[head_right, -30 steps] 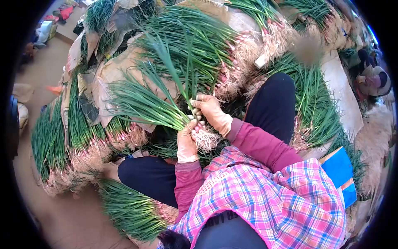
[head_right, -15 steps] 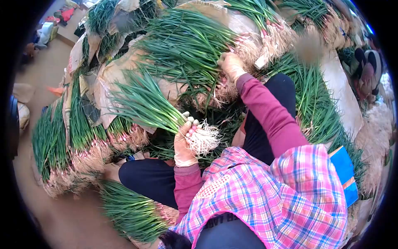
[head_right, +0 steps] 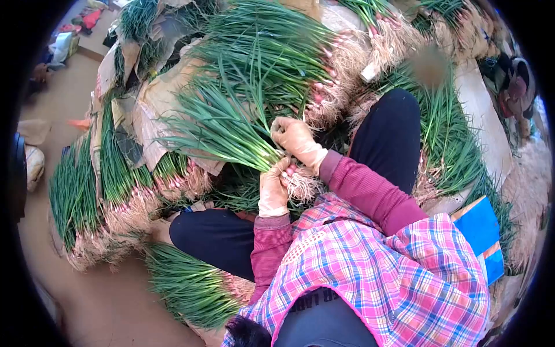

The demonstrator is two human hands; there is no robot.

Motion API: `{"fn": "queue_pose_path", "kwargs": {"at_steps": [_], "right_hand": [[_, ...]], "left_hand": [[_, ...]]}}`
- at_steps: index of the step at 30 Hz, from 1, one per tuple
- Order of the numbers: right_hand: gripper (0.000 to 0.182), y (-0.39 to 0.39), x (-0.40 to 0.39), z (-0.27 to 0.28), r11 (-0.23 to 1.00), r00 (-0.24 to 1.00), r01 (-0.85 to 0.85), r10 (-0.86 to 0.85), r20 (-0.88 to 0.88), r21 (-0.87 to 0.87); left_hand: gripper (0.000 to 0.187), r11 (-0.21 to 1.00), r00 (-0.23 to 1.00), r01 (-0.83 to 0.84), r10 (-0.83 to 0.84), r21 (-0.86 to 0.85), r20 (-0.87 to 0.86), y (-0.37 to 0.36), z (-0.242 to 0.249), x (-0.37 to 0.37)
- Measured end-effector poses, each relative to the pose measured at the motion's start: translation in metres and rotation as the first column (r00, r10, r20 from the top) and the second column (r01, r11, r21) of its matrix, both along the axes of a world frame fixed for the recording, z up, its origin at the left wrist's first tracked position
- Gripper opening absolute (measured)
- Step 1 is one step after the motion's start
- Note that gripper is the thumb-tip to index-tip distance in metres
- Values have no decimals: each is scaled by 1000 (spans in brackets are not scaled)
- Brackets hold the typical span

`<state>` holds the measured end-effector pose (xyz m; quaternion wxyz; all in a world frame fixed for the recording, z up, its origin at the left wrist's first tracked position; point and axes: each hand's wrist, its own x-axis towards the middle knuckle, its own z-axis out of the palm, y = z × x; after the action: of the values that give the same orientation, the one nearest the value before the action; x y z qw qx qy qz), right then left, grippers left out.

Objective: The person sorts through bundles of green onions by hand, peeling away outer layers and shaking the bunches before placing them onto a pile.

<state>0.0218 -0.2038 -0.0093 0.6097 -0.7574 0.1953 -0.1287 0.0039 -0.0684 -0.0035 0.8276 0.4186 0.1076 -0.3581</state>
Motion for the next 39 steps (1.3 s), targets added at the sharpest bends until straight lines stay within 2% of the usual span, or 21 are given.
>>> {"fn": "queue_pose_path", "kwargs": {"at_steps": [2,4,6,7,9,10,12,15,18,20,22,28,29,30,31,32,33,34,36,38,39], "right_hand": [[21,14,1,2,998,999,42,-40,-29,37],[21,16,-3,6,988,998,32,-24,53,-151],[16,12,5,4,996,1000,-14,12,22,88],[11,12,5,4,873,1000,0,9,-17,488],[4,4,-1,6,633,998,47,10,-69,773],[4,2,-2,-10,429,998,67,-28,-61,901],[8,-10,4,-25,285,939,249,-304,-160,925],[11,-11,0,-4,836,986,154,-162,-31,527],[29,18,6,8,996,998,53,-52,19,-66],[29,22,18,-5,979,992,83,-63,107,-189],[28,25,10,3,878,987,88,-11,-163,470],[25,7,0,-17,662,995,52,32,-98,747],[26,14,0,-14,937,994,108,-91,-65,333],[27,17,-1,-10,970,983,183,-182,21,-160],[29,14,-3,-5,927,988,139,-152,-11,-349],[29,5,-2,-7,926,987,146,-159,-9,-348],[26,-8,2,-10,926,976,215,-218,-24,310],[31,-20,4,-15,520,966,198,-249,-73,831],[31,-31,0,1,655,981,140,-196,-12,742],[30,-9,-17,33,855,971,-235,228,73,463],[29,9,-25,45,671,951,-238,307,29,702]], "left_hand": [[15,999,999,-45,45,16,-6,2,-1,3],[13,999,999,-34,34,4,16,6,-4,3],[13,1000,999,-6,6,-7,33,7,-3,3],[12,999,1000,-31,31,-8,4,7,-2,2],[11,998,998,-52,51,-40,-23,6,11,5],[12,996,998,-50,49,-68,-26,10,14,6],[13,989,998,-52,48,-135,-31,12,18,5],[14,990,999,-49,45,132,27,10,19,1],[18,998,999,-25,26,65,-18,8,2,-3],[20,995,998,-61,62,73,-3,3,4,-4],[22,995,995,-89,92,54,-49,10,-2,-1],[16,986,994,-68,53,-155,-98,11,7,-2],[16,986,994,-62,47,-152,-100,10,9,-3],[16,978,990,-100,79,-185,-118,9,11,-4],[16,966,985,-138,109,-218,-136,8,12,-5],[16,950,989,-84,43,-300,-143,13,6,1],[16,909,990,-95,43,-407,-135,14,18,0],[16,854,990,-109,49,-509,-130,16,30,-2],[22,827,988,-137,77,-546,-131,21,37,-4],[26,845,984,-157,89,-512,-154,18,45,-2],[33,821,975,-148,28,-551,-220,18,39,-1]]}}
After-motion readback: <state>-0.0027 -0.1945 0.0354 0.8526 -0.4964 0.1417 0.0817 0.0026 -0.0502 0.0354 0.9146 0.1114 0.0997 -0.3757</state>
